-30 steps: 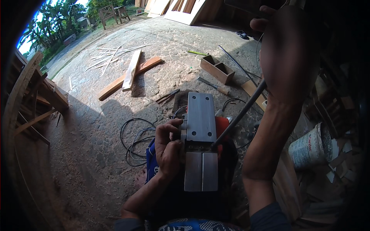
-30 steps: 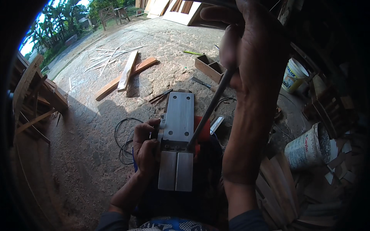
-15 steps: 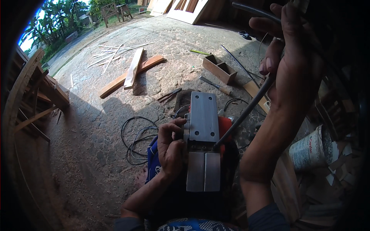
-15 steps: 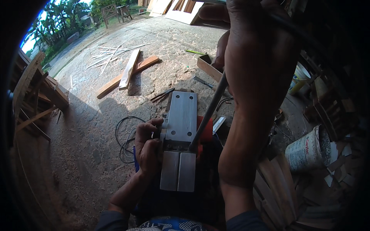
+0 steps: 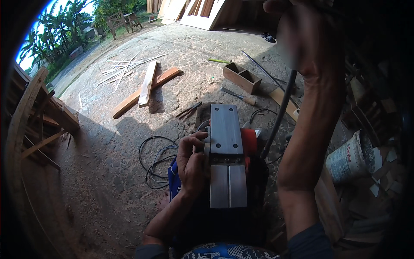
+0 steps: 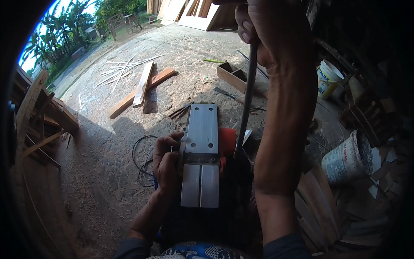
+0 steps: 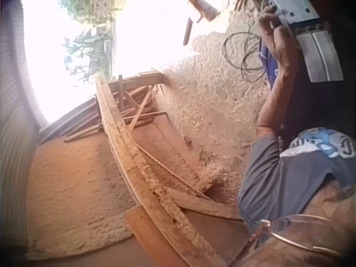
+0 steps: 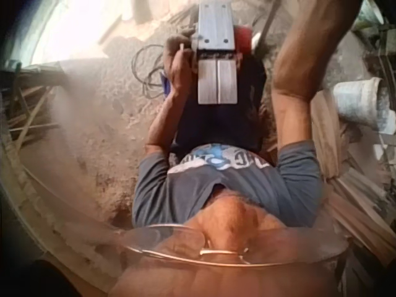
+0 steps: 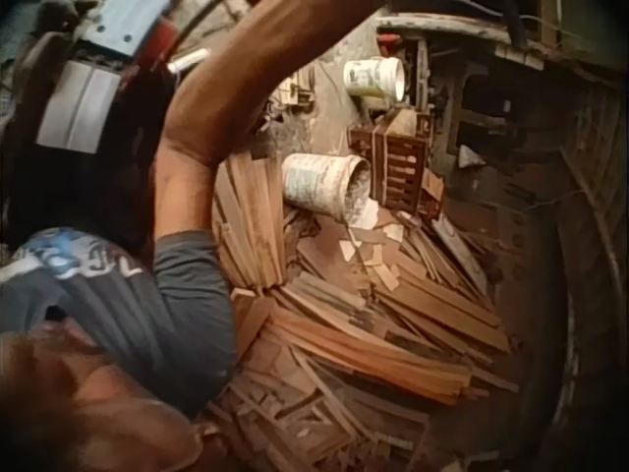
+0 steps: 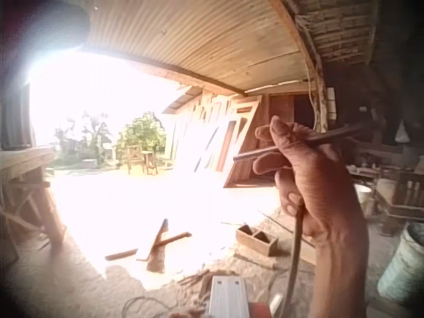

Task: The person uses a T-handle socket wrench and a screwdriver to loosen and adjust components on the bottom of a hand-held power planer.

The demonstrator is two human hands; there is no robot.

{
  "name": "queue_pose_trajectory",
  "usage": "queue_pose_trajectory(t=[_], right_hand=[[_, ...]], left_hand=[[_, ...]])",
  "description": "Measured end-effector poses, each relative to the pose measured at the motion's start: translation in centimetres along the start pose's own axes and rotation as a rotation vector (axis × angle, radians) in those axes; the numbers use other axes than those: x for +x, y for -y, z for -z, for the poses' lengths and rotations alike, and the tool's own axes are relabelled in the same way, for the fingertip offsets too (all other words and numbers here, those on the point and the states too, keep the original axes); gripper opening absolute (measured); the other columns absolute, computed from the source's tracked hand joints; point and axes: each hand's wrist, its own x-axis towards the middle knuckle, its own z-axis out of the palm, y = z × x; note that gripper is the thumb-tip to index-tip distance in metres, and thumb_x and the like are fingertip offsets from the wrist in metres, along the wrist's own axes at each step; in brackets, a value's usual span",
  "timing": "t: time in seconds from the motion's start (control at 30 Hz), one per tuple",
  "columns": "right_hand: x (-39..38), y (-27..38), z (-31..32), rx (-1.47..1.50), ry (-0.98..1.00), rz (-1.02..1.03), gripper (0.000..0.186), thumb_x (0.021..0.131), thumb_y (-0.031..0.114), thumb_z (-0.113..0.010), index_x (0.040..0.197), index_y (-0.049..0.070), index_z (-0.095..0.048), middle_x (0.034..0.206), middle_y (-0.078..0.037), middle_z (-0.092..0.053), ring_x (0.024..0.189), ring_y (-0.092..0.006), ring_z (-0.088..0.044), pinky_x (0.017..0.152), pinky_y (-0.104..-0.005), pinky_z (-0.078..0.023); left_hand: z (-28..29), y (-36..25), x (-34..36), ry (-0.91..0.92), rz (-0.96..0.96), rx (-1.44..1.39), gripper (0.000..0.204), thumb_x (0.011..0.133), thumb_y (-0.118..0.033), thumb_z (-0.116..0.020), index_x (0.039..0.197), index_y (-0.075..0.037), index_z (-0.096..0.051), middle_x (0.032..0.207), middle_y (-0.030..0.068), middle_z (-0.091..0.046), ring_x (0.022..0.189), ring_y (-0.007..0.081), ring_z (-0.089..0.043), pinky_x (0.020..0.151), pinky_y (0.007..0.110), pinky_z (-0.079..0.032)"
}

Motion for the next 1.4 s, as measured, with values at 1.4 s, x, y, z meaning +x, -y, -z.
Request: queue_pose_trajectory(t=[1.4], right_hand=[[-14.7, -25.4, 9.6, -0.833, 0.044, -0.383, 0.039, 0.104, 0.038, -0.054, 0.091, 0.006, -0.072, 0.09, -0.016, -0.073, 0.092, -0.037, -0.07, 0.08, -0.0461, -0.054]], left_hand=[[1.7, 1.2, 7.3, 0.205, -0.696, 1.082, 0.014, 0.079, -0.007, -0.063, 0.092, 0.001, -0.064, 0.086, 0.0157, -0.061, 0.081, 0.0351, -0.064, 0.067, 0.043, -0.053]])
